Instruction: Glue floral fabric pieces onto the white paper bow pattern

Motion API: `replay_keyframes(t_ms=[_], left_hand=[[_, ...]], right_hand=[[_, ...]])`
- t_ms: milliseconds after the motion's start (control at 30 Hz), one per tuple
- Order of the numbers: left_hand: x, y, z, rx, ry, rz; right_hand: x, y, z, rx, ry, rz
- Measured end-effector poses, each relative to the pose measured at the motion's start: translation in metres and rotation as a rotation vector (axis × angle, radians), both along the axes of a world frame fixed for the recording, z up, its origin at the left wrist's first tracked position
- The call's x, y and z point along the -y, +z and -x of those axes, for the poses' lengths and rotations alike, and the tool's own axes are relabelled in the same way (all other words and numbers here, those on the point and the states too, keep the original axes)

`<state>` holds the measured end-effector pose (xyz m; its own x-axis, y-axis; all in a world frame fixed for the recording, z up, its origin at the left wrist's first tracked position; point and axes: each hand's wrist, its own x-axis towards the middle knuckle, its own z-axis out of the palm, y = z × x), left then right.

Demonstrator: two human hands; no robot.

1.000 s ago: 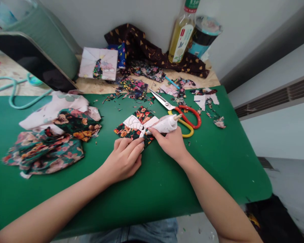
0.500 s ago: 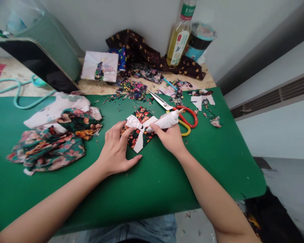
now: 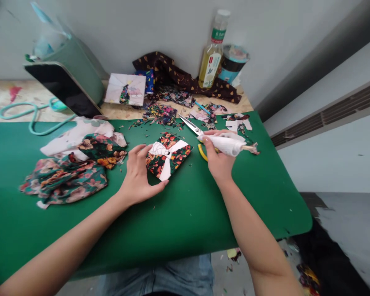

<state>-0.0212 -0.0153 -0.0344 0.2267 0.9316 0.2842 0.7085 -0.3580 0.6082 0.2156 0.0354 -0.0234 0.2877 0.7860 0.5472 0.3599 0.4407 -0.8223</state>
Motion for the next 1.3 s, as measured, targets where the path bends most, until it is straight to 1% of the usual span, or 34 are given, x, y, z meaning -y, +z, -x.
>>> replay_keyframes(t_ms=[67,133,233,300,333,367,433,467,500,533,600,633,667,733,800,833,867,933,967,1033,1067,1133,1200,1233,1300], left_hand=[[0.001,0.002,0.004,0.155,0.012,0.054],[0.001,0.003,0.007,0.323,-0.002,0.111],[0.003,0.002,0.008,0.522,-0.057,0.151],[0.005,0.001,0.006,0.591,-0.092,0.143],[0.006,0.001,0.005,0.604,-0.103,0.13],[0.008,0.001,0.003,0.603,-0.108,0.109],[0.011,0.003,0.001,0.569,-0.093,0.046],[0.013,0.005,0.0,0.537,-0.074,0.005],[0.014,0.006,-0.001,0.496,-0.053,-0.045],[0.014,0.008,-0.002,0.445,-0.035,-0.105],[0.014,0.009,-0.002,0.331,-0.022,-0.224],[0.014,0.01,-0.002,0.279,-0.027,-0.273],[0.013,0.009,-0.002,0.236,-0.041,-0.308],[0.012,0.007,-0.002,0.191,-0.076,-0.342],[0.013,0.006,-0.004,0.249,-0.071,-0.32],[0.013,0.006,-0.006,0.338,-0.035,-0.279],[0.013,0.006,-0.008,0.476,0.023,-0.214],[0.013,0.011,-0.014,0.866,0.162,-0.016],[0.013,0.014,-0.017,1.046,0.208,0.12],[0.011,0.023,-0.023,1.307,0.23,0.444],[0.011,0.027,-0.026,1.383,0.218,0.567],[0.009,0.035,-0.031,1.44,0.181,0.713],[0.007,0.038,-0.035,1.445,0.195,0.734],[0.006,0.039,-0.036,1.446,0.221,0.736],[0.004,0.038,-0.038,1.447,0.269,0.761]], right_hand=[[-0.002,0.001,-0.013,0.193,-0.061,-0.049],[-0.005,-0.001,-0.021,0.448,-0.017,-0.056],[-0.009,-0.008,-0.02,0.754,0.157,0.059],[-0.009,-0.011,-0.012,0.899,0.261,0.157],[-0.008,-0.011,-0.007,0.943,0.264,0.189],[-0.006,-0.01,-0.001,0.949,0.217,0.194],[0.0,-0.005,0.009,0.833,0.081,0.147],[0.003,-0.002,0.014,0.711,0.063,0.121],[0.006,0.002,0.018,0.538,0.074,0.115],[0.009,0.005,0.021,0.346,0.116,0.155],[0.012,0.009,0.027,0.014,0.179,0.293],[0.013,0.01,0.029,-0.095,0.197,0.353],[0.012,0.009,0.031,-0.163,0.204,0.389],[0.009,0.006,0.033,-0.23,0.213,0.4],[0.004,0.004,0.032,-0.283,0.218,0.376],[0.001,0.004,0.031,-0.316,0.213,0.364],[-0.002,0.006,0.03,-0.352,0.207,0.354],[-0.009,0.01,0.028,-0.422,0.197,0.342],[-0.012,0.013,0.028,-0.441,0.201,0.345],[-0.018,0.019,0.031,-0.454,0.205,0.321],[-0.021,0.022,0.034,-0.436,0.224,0.315],[-0.025,0.024,0.04,-0.387,0.228,0.309],[-0.028,0.025,0.046,-0.342,0.232,0.322],[-0.029,0.024,0.048,-0.319,0.239,0.337],[-0.031,0.023,0.043,-0.245,0.261,0.384]])
